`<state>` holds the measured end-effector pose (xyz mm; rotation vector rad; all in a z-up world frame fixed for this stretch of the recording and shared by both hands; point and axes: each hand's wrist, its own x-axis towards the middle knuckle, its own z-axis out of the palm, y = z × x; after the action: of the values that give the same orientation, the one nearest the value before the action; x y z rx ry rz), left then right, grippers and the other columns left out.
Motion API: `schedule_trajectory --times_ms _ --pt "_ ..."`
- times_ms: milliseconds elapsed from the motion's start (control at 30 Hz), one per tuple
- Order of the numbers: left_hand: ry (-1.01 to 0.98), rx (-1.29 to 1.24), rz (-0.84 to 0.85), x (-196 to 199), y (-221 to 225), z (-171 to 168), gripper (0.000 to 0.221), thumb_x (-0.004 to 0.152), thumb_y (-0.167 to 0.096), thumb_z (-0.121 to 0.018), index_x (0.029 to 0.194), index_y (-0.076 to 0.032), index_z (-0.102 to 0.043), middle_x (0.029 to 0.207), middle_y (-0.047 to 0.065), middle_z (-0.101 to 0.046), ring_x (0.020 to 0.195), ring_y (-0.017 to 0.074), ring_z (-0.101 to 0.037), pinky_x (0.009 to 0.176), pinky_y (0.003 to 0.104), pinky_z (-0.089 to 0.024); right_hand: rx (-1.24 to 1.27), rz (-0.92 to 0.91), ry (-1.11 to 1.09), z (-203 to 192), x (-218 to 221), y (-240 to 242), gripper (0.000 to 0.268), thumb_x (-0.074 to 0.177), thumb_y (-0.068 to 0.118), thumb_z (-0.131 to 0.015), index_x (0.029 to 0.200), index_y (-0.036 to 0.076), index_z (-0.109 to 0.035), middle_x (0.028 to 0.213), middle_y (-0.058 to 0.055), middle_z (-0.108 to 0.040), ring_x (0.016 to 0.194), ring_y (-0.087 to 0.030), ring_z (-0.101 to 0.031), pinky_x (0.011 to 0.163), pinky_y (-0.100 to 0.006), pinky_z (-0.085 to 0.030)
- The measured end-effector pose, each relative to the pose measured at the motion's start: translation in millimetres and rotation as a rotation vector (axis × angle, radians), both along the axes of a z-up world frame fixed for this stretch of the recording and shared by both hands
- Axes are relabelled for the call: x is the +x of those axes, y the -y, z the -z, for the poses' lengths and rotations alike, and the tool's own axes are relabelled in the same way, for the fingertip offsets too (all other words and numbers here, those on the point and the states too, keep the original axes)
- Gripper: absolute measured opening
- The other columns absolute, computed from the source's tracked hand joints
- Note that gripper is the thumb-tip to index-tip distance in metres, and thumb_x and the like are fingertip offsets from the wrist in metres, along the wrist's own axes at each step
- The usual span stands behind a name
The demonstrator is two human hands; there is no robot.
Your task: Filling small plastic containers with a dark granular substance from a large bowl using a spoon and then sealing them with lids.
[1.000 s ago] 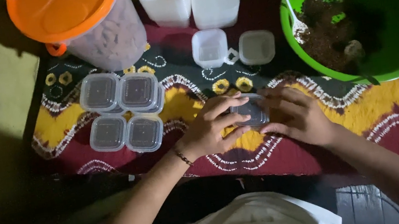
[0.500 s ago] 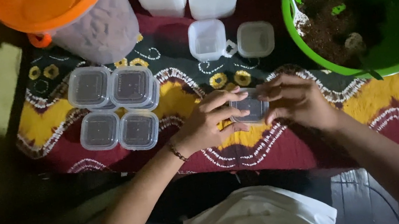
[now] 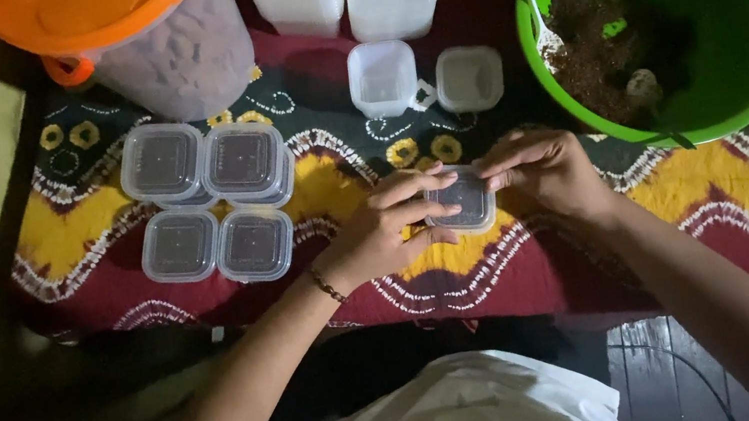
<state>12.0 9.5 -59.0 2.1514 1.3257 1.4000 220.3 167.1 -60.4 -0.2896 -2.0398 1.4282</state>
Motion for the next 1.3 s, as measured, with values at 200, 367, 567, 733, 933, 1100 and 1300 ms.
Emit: schedule_trajectory --times_ms 200,367,567,733,933,1100,1300 --pt "0.127 -0.125 0.073 -8 -3 6 0.023 0.088 -0.023 -0.082 0.104 -0.008 -0.076 0.128 0.018 -0.066 0.130 0.0364 -0.059 0.108 0.049 -0.050 -0.244 0.084 0.294 -40 3 17 0.045 0.073 0.007 -0.090 0.115 0.001 -0.075 0.096 -0.011 -0.077 0.086 -0.018 -0.070 0.076 -0.034 -0.057" --pt "0.179 -0.132 -0.007 -10 -2 3 0.052 0.084 -0.024 -0.087 0.129 -0.009 -0.066 0.138 0.014 -0.060 0.133 0.0366 -0.057 0.109 0.049 -0.049 -0.287 -0.062 0.483 -73 -6 19 0.064 0.077 0.010 -0.085 0.134 -0.006 -0.063 0.117 -0.025 -0.071 0.103 -0.029 -0.068 0.085 -0.044 -0.058" --pt "0.341 -0.317 -0.117 -4 -1 0 0.049 0.089 -0.020 -0.083 0.132 -0.006 -0.064 0.118 0.017 -0.069 0.111 0.0368 -0.070 0.094 0.043 -0.058 -0.307 -0.071 0.608 -48 -3 3 0.061 0.070 0.021 -0.095 0.119 -0.002 -0.066 0.093 -0.014 -0.065 0.081 -0.025 -0.068 0.063 -0.038 -0.058" --pt "0.388 -0.405 -0.178 -1 -1 6 0.035 0.094 -0.023 -0.079 0.118 0.001 -0.070 0.104 0.023 -0.074 0.096 0.0326 -0.075 0.076 0.038 -0.061 -0.457 -0.085 0.573 -52 -4 9 0.058 0.072 0.012 -0.093 0.117 -0.006 -0.061 0.097 -0.014 -0.061 0.081 -0.025 -0.068 0.063 -0.037 -0.062" --pt "0.748 -0.508 -0.069 23 -20 -25 0.066 0.092 -0.035 -0.079 0.147 -0.008 -0.052 0.130 0.018 -0.066 0.114 0.0298 -0.067 0.089 0.046 -0.060 -0.647 -0.009 0.064 -28 -12 6 0.083 0.074 0.011 -0.087 0.143 0.004 -0.041 0.103 -0.018 -0.058 0.062 -0.021 -0.067 0.042 -0.025 -0.059" --pt "0.750 -0.331 -0.094 37 -66 -37 0.076 0.089 -0.033 -0.084 0.148 0.000 -0.050 0.129 0.019 -0.059 0.121 0.0254 -0.057 0.099 0.045 -0.054 -0.660 0.082 -0.288 -1 -34 -4 0.069 0.088 0.025 -0.077 0.147 0.007 -0.046 0.106 -0.020 -0.059 0.063 -0.028 -0.070 0.042 -0.031 -0.059" --pt "-0.167 0.113 -0.411 26 -105 30 0.043 0.106 -0.027 -0.059 0.141 -0.003 -0.052 0.115 0.028 -0.061 0.094 0.0418 -0.066 0.082 0.049 -0.054 -0.408 0.179 -0.257 29 -30 -20 0.083 0.080 0.026 -0.083 0.146 0.005 -0.038 0.125 -0.023 -0.058 0.100 -0.030 -0.062 0.073 -0.044 -0.059"
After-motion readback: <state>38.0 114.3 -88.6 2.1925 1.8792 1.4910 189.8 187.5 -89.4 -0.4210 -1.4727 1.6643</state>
